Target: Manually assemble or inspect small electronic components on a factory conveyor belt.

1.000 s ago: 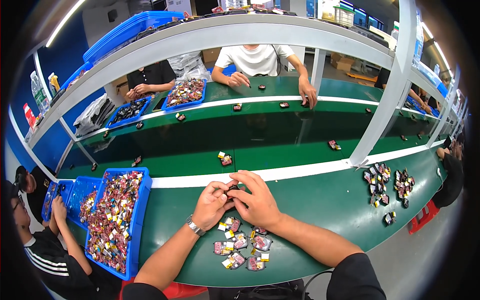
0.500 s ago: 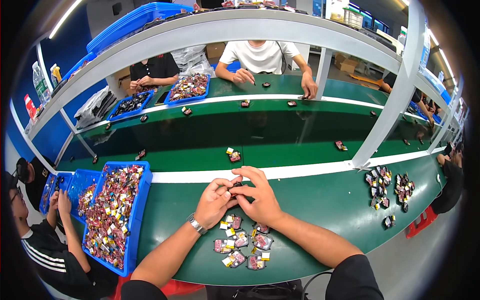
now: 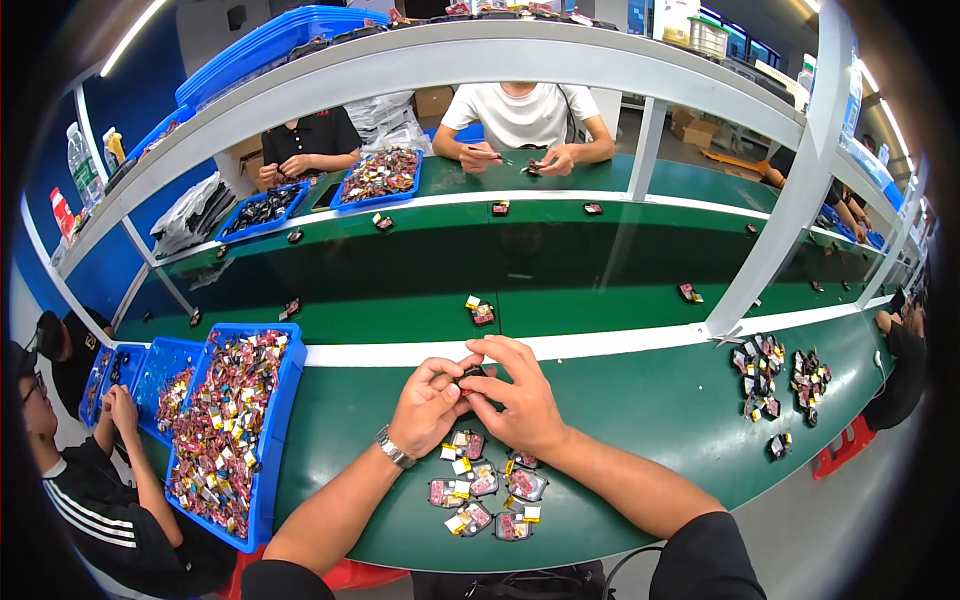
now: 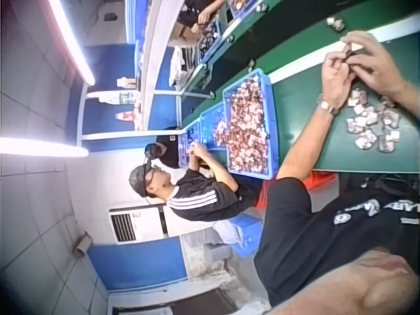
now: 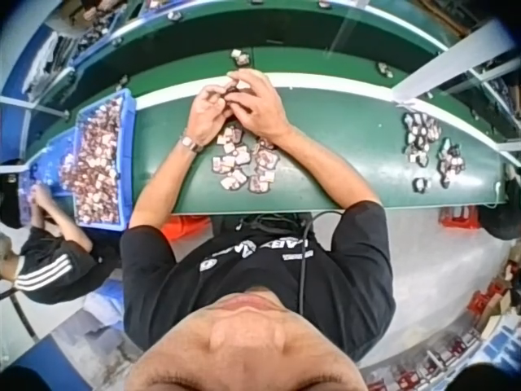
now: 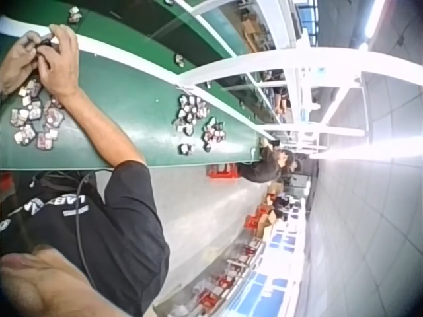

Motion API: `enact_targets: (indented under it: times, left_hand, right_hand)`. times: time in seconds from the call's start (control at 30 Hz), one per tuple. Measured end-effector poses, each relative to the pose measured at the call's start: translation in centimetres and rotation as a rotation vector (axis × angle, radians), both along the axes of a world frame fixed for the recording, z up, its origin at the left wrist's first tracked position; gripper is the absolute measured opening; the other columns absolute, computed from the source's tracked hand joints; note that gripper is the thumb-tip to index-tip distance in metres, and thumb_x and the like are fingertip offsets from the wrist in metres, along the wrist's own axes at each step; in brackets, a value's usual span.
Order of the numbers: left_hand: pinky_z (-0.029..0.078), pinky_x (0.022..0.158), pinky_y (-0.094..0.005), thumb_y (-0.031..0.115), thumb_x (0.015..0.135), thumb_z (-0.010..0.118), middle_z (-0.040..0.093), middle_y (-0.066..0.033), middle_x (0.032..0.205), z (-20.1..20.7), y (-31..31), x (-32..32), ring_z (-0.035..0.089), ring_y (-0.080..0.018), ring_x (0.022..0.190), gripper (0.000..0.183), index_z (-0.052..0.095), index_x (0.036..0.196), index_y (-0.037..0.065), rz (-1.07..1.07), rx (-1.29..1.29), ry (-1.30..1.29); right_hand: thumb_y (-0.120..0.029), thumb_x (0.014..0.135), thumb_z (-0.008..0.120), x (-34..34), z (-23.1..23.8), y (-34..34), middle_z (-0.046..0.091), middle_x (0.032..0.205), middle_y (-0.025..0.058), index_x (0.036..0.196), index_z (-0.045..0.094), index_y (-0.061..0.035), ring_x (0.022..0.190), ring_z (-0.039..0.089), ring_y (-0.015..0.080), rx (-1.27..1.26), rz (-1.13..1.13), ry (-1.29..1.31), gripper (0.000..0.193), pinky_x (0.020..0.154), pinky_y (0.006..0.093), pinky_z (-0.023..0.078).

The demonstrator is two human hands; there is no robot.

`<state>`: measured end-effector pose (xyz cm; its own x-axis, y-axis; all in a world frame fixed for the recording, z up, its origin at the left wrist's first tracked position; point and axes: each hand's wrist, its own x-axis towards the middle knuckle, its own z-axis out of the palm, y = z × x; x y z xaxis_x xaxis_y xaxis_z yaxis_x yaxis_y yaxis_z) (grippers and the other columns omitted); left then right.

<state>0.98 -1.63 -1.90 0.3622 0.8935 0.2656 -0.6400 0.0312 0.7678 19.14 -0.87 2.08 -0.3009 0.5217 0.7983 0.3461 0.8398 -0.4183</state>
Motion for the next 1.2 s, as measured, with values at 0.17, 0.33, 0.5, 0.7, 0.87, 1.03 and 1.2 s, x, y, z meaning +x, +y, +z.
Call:
enact_targets:
  times: [0.17, 0.33, 0.5, 0.7, 0.87, 1.03, 1.2]
  left_hand:
    - [0.047, 0.105, -0.0468, 0.005, 0.099, 0.054, 0.045, -0.0172, 0.147, 0.1, -0.1, 0.2, 0.047, -0.0332, 0.135, 0.018, 0.048, 0.117, 0.006, 0.005, -0.002, 0.006]
    - [0.048, 0.104, -0.0448, 0.005, 0.100, 0.052, 0.045, -0.0171, 0.148, 0.2, -0.4, 0.4, 0.049, -0.0317, 0.133, 0.016, 0.048, 0.116, 0.006, 0.032, -0.007, 0.030]
    - [0.049, 0.103, -0.0441, 0.004, 0.100, 0.051, 0.046, -0.0162, 0.146, 0.2, -0.3, 0.3, 0.053, -0.0301, 0.129, 0.015, 0.047, 0.115, 0.006, 0.073, 0.021, 0.036]
    - [0.048, 0.103, -0.0454, 0.004, 0.101, 0.050, 0.046, -0.0158, 0.146, 0.2, -0.3, 0.2, 0.051, -0.0292, 0.130, 0.016, 0.047, 0.117, 0.006, 0.050, 0.016, 0.025]
    - [0.049, 0.103, -0.0444, 0.004, 0.101, 0.050, 0.046, -0.0156, 0.146, 0.1, -0.2, 0.3, 0.053, -0.0251, 0.126, 0.018, 0.047, 0.118, 0.006, 0.014, 0.003, 0.024]
    - [0.050, 0.102, -0.0441, 0.004, 0.100, 0.051, 0.050, -0.0140, 0.140, 0.5, -0.3, 0.5, 0.055, -0.0238, 0.124, 0.021, 0.046, 0.120, 0.007, 0.040, -0.060, 0.043]
    - [0.050, 0.103, -0.0432, 0.004, 0.101, 0.049, 0.047, -0.0146, 0.145, 0.3, -0.2, 0.4, 0.053, -0.0221, 0.126, 0.021, 0.045, 0.121, 0.006, 0.049, -0.109, 0.079]
  right_hand:
    - [-0.001, 0.071, 0.074, 0.1, 0.1, 0.1, 0.058, 0.131, 0.0104, 0.091, 0.073, -0.0069, 0.125, 0.050, 0.0347, -0.038, 0.024, -0.002, 0.020, 0.103, 0.0453, 0.044]
    - [0.000, 0.072, 0.073, 0.0, -0.3, 0.3, 0.055, 0.137, 0.0098, 0.092, 0.073, -0.0080, 0.129, 0.047, 0.0355, -0.083, 0.064, 0.032, 0.022, 0.105, 0.0456, 0.043]
    - [0.001, 0.074, 0.072, -0.2, -0.2, -0.2, 0.054, 0.139, 0.0108, 0.098, 0.072, -0.0080, 0.131, 0.047, 0.0364, -0.094, 0.077, 0.026, 0.026, 0.106, 0.0458, 0.042]
    - [-0.001, 0.075, 0.071, 0.2, 0.1, -0.3, 0.058, 0.128, 0.0136, 0.098, 0.068, -0.0046, 0.121, 0.054, 0.0340, 0.003, -0.016, 0.012, 0.023, 0.100, 0.0438, 0.046]
    - [0.001, 0.073, 0.071, 0.2, 0.3, -0.1, 0.061, 0.113, 0.0109, 0.094, 0.067, -0.0042, 0.105, 0.059, 0.0301, 0.039, 0.008, 0.041, 0.023, 0.087, 0.0403, 0.051]
    - [0.001, 0.071, 0.072, 0.3, 0.6, 0.0, 0.062, 0.103, 0.0078, 0.092, 0.067, -0.0035, 0.094, 0.060, 0.0267, 0.099, -0.045, -0.021, 0.022, 0.078, 0.0367, 0.053]
    - [-0.001, 0.071, 0.073, 0.1, 0.3, 0.0, 0.062, 0.096, 0.0067, 0.090, 0.068, -0.0030, 0.089, 0.061, 0.0246, 0.075, -0.068, -0.097, 0.019, 0.074, 0.0341, 0.053]
